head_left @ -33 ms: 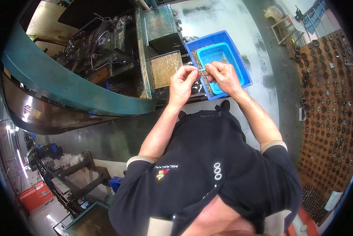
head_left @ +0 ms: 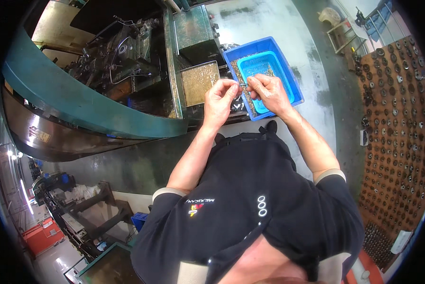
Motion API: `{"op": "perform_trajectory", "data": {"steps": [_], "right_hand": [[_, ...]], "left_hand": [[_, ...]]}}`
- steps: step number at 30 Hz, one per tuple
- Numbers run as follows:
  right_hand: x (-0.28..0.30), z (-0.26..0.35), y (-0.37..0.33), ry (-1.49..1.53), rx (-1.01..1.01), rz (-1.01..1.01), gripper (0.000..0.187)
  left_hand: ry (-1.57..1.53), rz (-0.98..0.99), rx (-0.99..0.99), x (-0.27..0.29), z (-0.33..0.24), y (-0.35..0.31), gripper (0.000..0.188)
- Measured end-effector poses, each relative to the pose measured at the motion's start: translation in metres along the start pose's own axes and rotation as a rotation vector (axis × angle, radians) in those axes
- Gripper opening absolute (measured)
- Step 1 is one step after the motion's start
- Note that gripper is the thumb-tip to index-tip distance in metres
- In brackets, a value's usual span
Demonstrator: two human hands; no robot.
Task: Inspecting and measuring small metal parts using a vernier caliper at a production workstation.
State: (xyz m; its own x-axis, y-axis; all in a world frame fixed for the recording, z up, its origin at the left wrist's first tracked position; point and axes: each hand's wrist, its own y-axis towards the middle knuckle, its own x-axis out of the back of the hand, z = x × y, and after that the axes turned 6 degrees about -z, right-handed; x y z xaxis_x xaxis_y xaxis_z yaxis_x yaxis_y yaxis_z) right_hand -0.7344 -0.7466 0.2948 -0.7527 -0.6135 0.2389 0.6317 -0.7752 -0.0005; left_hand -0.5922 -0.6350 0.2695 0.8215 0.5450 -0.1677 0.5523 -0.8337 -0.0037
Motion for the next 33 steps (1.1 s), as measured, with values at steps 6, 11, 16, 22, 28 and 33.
{"op": "perform_trajectory", "data": {"steps": [6, 11, 16, 22, 28, 33], "right_hand": [[-0.001, -0.003, 0.002, 0.008, 0.104, 0.05, 0.019], [0.0, -0.006, 0.003, 0.019, 0.118, 0.051, 0.016], [0.001, -0.009, 0.003, 0.009, 0.101, 0.049, 0.019], [0.001, -0.002, 0.003, 0.011, 0.105, 0.049, 0.014], [0.002, 0.001, 0.002, -0.03, 0.142, 0.051, 0.014], [0.002, 0.002, 0.003, -0.033, 0.126, 0.065, 0.014]], "left_hand": [[0.06, 0.028, 0.083, 0.012, 0.004, 0.003, 0.016], [0.034, -0.001, 0.087, 0.005, 0.0, 0.001, 0.02], [0.05, 0.053, 0.062, 0.007, -0.001, 0.003, 0.019], [0.009, 0.001, 0.058, 0.001, -0.006, 0.0, 0.018], [0.056, 0.09, 0.166, 0.014, 0.002, 0.004, 0.02], [0.045, 0.033, 0.042, 0.007, -0.004, -0.001, 0.022]]}}
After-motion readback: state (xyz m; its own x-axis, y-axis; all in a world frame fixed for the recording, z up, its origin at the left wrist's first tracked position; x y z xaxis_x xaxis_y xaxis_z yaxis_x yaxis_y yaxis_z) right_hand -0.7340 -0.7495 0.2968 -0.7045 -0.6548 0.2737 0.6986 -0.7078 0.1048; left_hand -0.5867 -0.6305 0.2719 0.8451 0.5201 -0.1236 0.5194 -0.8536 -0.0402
